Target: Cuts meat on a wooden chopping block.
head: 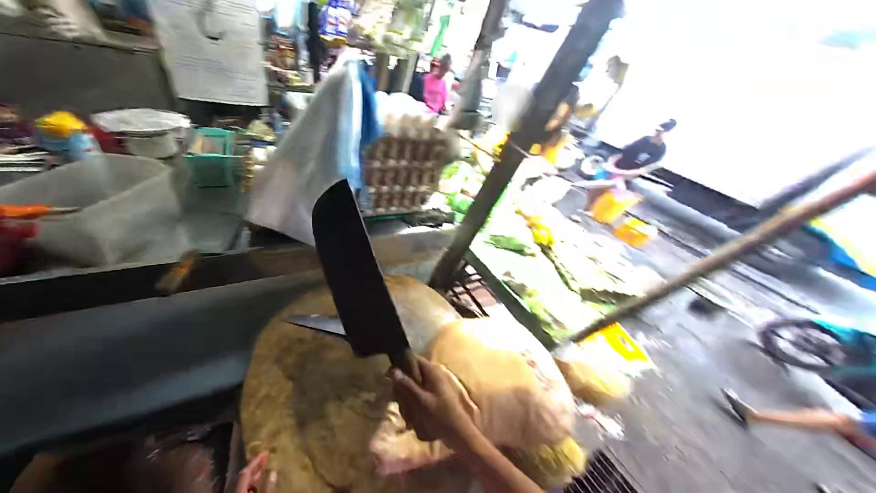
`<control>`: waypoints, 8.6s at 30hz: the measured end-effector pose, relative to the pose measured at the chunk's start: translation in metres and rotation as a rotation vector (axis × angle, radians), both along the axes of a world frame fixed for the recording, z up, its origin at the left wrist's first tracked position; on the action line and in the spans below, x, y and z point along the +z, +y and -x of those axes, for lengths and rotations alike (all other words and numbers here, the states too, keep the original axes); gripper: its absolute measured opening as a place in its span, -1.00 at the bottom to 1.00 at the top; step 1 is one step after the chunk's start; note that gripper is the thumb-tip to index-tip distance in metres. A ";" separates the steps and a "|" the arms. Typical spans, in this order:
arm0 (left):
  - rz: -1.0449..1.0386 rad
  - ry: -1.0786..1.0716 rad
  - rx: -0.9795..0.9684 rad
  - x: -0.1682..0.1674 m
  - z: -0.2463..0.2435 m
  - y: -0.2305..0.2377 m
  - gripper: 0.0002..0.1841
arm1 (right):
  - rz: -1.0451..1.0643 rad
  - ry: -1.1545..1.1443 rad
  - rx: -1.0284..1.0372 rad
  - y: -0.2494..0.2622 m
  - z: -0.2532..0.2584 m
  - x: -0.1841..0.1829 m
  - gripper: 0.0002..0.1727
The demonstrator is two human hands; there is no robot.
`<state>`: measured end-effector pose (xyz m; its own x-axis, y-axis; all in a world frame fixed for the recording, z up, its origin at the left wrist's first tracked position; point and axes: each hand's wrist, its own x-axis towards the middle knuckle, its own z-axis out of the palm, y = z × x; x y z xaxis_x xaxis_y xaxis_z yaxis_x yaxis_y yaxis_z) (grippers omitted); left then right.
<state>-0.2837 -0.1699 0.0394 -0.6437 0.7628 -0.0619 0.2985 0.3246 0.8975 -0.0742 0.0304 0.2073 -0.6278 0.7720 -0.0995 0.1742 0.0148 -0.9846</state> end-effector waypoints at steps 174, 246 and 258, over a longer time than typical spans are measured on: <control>0.254 0.544 -1.301 0.073 -0.252 0.145 -0.73 | -0.208 -0.210 -0.736 -0.104 -0.297 -0.119 -0.64; 0.470 0.477 -0.426 0.006 -0.168 0.111 0.17 | -1.026 0.048 -0.513 -0.033 -0.166 0.091 -0.65; 0.460 0.369 -0.394 -0.012 -0.170 0.096 0.10 | -0.132 -1.047 -0.096 -0.036 -0.181 -0.102 -0.49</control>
